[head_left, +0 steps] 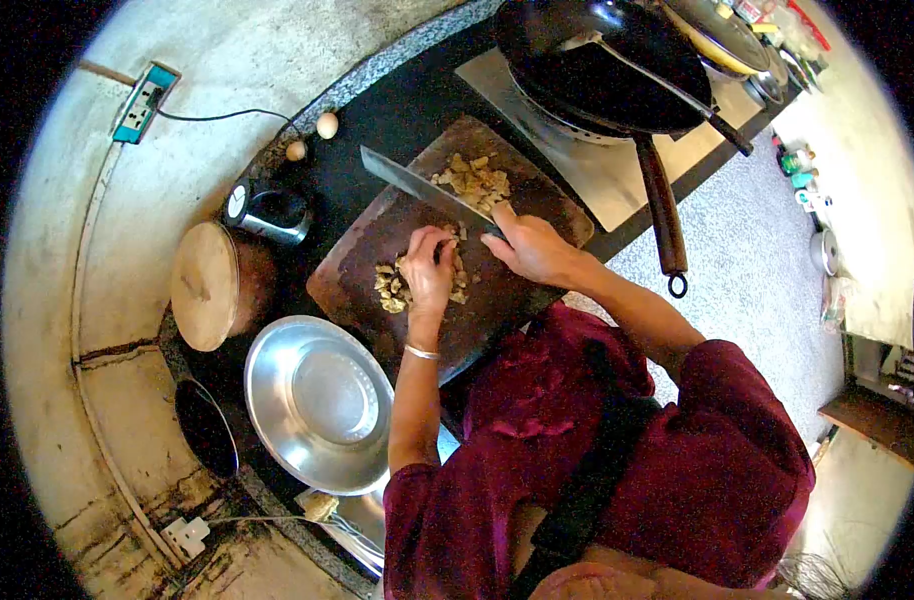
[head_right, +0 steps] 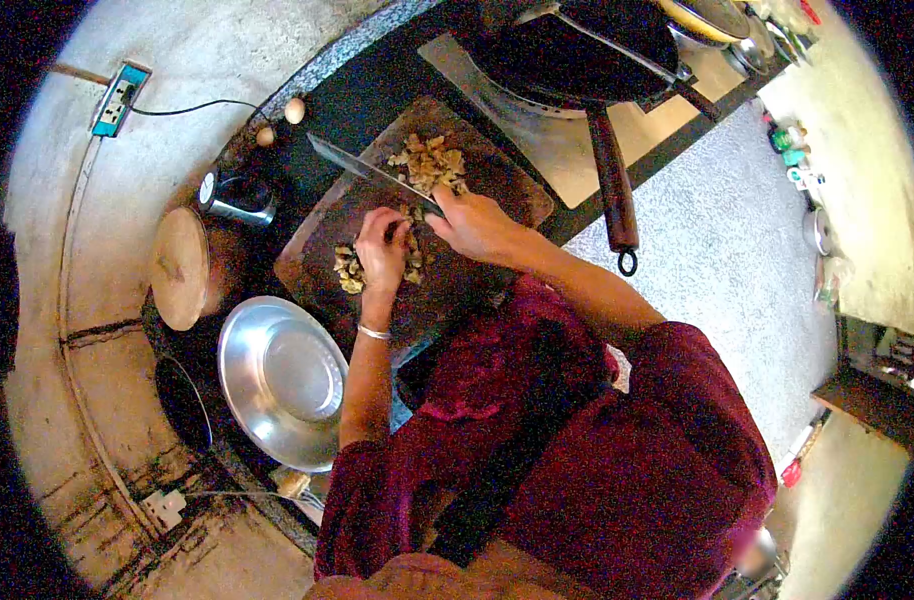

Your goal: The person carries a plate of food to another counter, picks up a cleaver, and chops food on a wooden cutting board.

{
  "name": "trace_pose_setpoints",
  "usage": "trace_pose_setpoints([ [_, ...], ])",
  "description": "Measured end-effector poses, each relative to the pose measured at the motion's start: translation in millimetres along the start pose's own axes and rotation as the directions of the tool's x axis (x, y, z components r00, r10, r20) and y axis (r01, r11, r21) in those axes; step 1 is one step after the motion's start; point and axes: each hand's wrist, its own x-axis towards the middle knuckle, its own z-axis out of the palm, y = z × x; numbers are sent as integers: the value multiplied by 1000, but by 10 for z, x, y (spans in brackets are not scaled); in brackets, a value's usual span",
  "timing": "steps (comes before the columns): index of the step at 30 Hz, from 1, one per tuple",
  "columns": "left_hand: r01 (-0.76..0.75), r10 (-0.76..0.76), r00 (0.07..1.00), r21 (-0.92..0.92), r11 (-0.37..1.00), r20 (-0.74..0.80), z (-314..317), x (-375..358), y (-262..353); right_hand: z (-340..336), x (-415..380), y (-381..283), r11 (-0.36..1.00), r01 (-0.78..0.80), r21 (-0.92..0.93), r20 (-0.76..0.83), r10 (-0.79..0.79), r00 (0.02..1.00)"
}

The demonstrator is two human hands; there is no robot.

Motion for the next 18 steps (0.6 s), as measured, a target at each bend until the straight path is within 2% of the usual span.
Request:
trace_pose_setpoints([
  [2, -26, 26, 999, 1, 1000, -18, 33, -13, -21, 51, -41, 121, 997, -12, -70, 69, 17, 997],
  [6, 3, -4, 1000, -41, 999, -12, -7, -19, -32, -2, -20, -13, 999, -41, -36, 94, 44, 995],
  [9, 36, -36, 999, -84, 996, -4, 29, -14, -25, 53, 17, -27, 1000, -14, 21, 9, 14, 1000],
  [11, 24, -24, 1000, -51, 998, 5, 2, -3, -1, 306, 34, 162, 985, -96, -143, 257, 131, 957],
  [12, -17, 16, 1000, -54, 998, -18, 7, 7, -20, 290, 45, 142, 982, -163, -98, 307, 186, 933],
  [15, -45, 45, 999, -39, 998, -1, 15, -10, -51, 300, 83, 220, 993, -74, -90, 255, 95, 962],
  [17, -60, 58, 998, -56, 997, -24, 52, -4, -35, 285, 43, 241, 993, -72, -98, 249, 95, 964],
  [18, -34, 33, 999, -59, 998, -21, 43, -4, -22, 269, 20, 238, 988, -123, -92, 245, 142, 959],
])
